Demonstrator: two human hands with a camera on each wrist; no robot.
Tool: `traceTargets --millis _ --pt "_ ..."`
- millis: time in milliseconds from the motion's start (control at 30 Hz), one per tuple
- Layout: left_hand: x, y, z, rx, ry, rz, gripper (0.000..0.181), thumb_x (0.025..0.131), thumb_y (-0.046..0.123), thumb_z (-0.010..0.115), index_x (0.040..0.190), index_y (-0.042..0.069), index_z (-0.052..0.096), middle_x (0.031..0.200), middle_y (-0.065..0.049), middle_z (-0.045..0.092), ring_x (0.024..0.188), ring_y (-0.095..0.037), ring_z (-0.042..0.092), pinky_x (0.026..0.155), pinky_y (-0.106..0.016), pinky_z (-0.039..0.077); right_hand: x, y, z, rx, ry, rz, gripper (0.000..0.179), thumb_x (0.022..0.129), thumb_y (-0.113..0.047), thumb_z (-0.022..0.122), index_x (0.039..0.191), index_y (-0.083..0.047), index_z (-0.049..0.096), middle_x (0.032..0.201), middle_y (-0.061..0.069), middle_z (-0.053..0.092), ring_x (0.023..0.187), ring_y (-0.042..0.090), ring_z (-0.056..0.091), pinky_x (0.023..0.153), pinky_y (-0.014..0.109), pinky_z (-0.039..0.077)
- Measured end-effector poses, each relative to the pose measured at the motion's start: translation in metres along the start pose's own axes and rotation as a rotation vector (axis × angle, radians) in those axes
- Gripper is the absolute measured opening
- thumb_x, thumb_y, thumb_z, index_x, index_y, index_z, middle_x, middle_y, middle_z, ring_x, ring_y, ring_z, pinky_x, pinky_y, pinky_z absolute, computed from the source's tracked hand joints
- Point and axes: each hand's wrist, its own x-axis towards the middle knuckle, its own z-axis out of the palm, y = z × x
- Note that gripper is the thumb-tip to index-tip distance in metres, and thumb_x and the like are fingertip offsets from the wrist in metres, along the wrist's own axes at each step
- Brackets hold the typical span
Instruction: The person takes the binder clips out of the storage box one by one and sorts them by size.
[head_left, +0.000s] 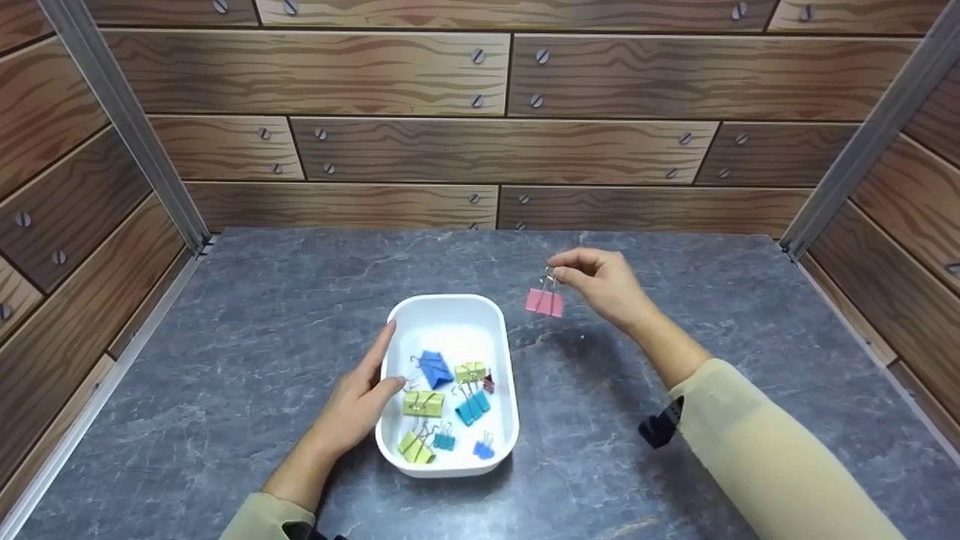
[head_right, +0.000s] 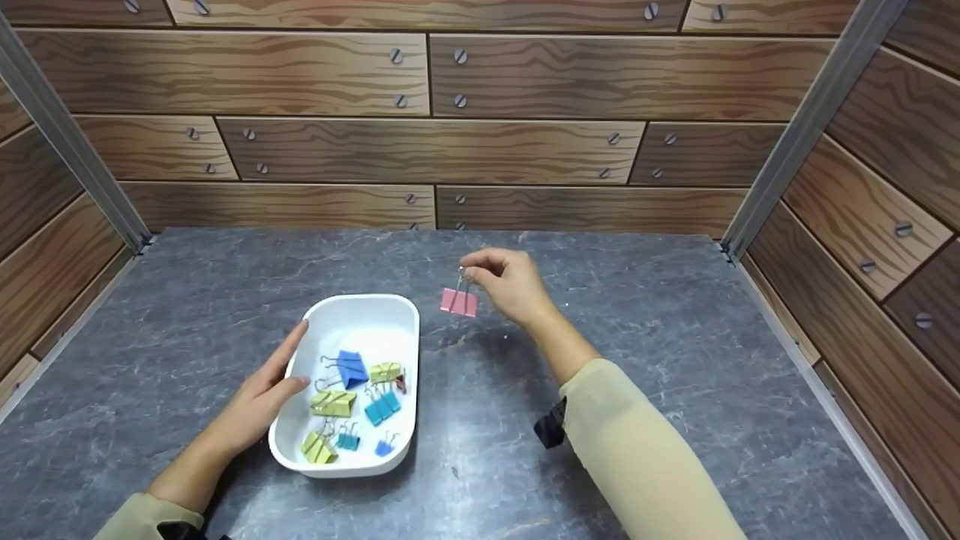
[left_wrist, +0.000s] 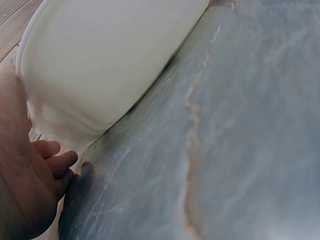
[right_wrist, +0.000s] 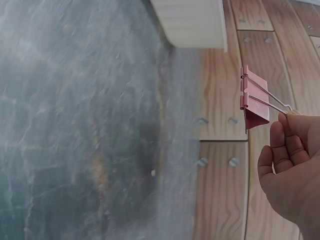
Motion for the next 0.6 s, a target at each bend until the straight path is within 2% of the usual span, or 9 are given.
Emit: traceTargets --millis 133,300,467,600 --pt "-0.001 -0.003 -0.002 0.019 0.002 0.010 0.073 0.094 0.016 0.060 0.154 0.039 0.025 0.153 -0.002 0.037 0.133 -0.020 0.043 0.105 -0.044 0.036 -0.006 -0.011 0.005 -0.014 -0.014 0.045 0.021 0.092 -0.002 0.064 0.109 0.010 0.068 0.104 0.023 0.069 0.092 0.030 0.065 0.079 0.027 0.053" --pt "-0.002 -0.003 -0.004 0.031 0.002 0.020 0.073 0.094 0.018 0.060 0.154 0.039 0.025 0.153 -0.001 0.036 0.133 -0.019 0.042 0.106 -0.044 0.035 -0.004 -0.003 0.010 -0.020 -0.015 0.069 0.021 0.092 0.000 0.063 0.109 0.011 0.068 0.105 0.026 0.068 0.093 0.028 0.065 0.080 0.026 0.052" --pt "-0.001 -0.002 -0.003 0.031 0.006 0.028 0.072 0.094 0.017 0.060 0.154 0.038 0.026 0.152 -0.001 0.037 0.133 -0.018 0.043 0.106 -0.044 0.036 0.004 0.019 0.013 -0.004 -0.025 0.077 0.021 0.092 -0.002 0.064 0.109 0.010 0.068 0.105 0.025 0.068 0.095 0.033 0.064 0.081 0.031 0.052" --pt "0.000 -0.001 -0.001 0.016 -0.005 0.012 0.071 0.094 0.019 0.060 0.153 0.042 0.025 0.152 0.002 0.037 0.132 -0.016 0.042 0.105 -0.044 0.036 0.011 0.041 0.014 -0.005 -0.022 0.100 0.021 0.092 -0.006 0.065 0.110 0.005 0.070 0.104 0.021 0.069 0.094 0.029 0.065 0.082 0.033 0.052"
